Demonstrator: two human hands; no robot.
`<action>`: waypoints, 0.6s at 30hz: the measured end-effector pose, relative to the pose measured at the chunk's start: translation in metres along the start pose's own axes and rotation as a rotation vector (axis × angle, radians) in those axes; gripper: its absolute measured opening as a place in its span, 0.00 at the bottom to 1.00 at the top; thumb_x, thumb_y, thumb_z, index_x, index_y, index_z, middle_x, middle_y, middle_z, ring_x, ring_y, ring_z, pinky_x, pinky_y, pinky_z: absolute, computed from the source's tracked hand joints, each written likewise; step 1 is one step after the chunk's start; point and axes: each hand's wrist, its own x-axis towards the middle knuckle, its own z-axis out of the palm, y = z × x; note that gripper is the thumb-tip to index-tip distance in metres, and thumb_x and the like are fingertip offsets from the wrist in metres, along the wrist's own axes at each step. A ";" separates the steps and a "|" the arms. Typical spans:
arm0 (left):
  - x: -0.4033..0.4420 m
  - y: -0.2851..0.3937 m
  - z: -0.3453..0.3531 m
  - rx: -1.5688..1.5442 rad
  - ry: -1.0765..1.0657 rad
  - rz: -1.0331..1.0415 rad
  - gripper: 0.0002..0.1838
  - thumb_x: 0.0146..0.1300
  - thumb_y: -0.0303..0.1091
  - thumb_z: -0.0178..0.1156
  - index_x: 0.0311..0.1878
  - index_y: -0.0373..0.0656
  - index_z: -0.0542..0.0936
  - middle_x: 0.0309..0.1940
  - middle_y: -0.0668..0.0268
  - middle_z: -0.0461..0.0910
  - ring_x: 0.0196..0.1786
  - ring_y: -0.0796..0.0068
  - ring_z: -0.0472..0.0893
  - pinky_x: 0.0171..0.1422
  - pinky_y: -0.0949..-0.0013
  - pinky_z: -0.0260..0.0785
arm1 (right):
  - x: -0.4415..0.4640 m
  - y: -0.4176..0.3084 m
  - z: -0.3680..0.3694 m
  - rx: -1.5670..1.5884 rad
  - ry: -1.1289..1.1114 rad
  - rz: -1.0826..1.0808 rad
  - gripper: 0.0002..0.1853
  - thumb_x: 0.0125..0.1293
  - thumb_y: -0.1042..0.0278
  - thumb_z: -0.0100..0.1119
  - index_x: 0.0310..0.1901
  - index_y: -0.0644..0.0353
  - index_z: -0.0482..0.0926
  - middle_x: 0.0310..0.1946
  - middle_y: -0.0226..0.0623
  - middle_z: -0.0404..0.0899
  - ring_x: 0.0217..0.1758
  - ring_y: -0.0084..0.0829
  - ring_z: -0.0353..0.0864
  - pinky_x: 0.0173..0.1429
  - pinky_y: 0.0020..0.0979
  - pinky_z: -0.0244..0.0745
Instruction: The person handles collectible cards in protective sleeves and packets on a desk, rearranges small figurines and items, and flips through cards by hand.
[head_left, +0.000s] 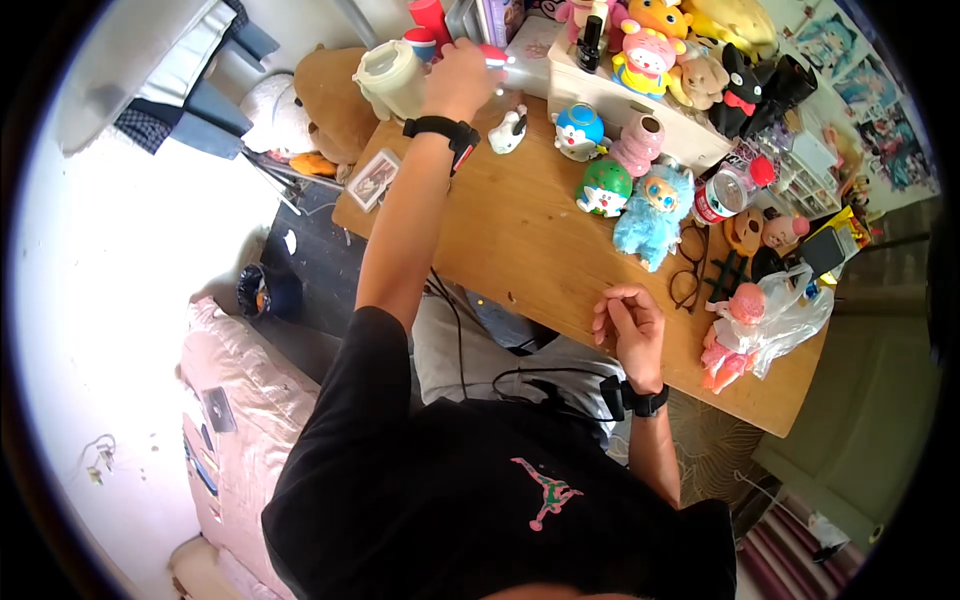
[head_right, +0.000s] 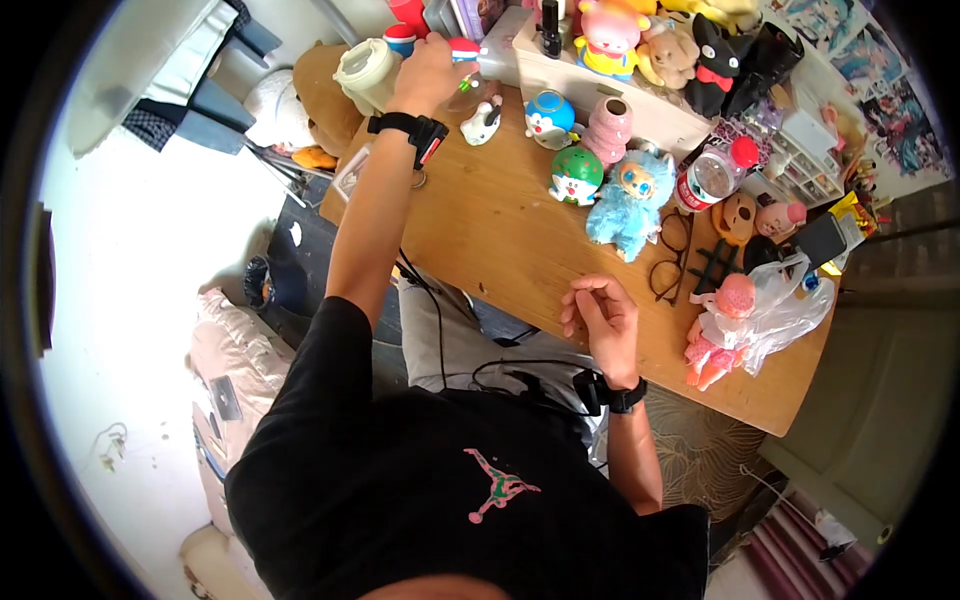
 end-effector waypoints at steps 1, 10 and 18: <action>-0.001 0.000 0.001 0.001 0.009 0.033 0.39 0.57 0.54 0.75 0.56 0.28 0.72 0.55 0.36 0.78 0.55 0.38 0.82 0.59 0.48 0.77 | 0.000 -0.001 0.001 -0.001 0.012 0.000 0.06 0.78 0.78 0.50 0.51 0.64 0.77 0.38 0.36 0.82 0.33 0.22 0.81 0.33 0.24 0.78; 0.003 -0.004 0.012 -0.024 0.193 0.126 0.26 0.58 0.38 0.74 0.50 0.32 0.74 0.48 0.43 0.78 0.49 0.39 0.84 0.53 0.51 0.81 | 0.000 0.000 0.002 -0.001 0.043 -0.015 0.07 0.78 0.78 0.50 0.51 0.65 0.77 0.38 0.37 0.82 0.31 0.22 0.81 0.33 0.23 0.77; 0.006 -0.007 0.018 -0.137 0.216 0.070 0.27 0.63 0.37 0.69 0.58 0.36 0.69 0.55 0.38 0.75 0.56 0.35 0.79 0.58 0.43 0.74 | -0.001 -0.001 0.001 -0.025 0.045 0.004 0.07 0.78 0.78 0.50 0.51 0.65 0.77 0.38 0.36 0.82 0.31 0.22 0.80 0.33 0.23 0.77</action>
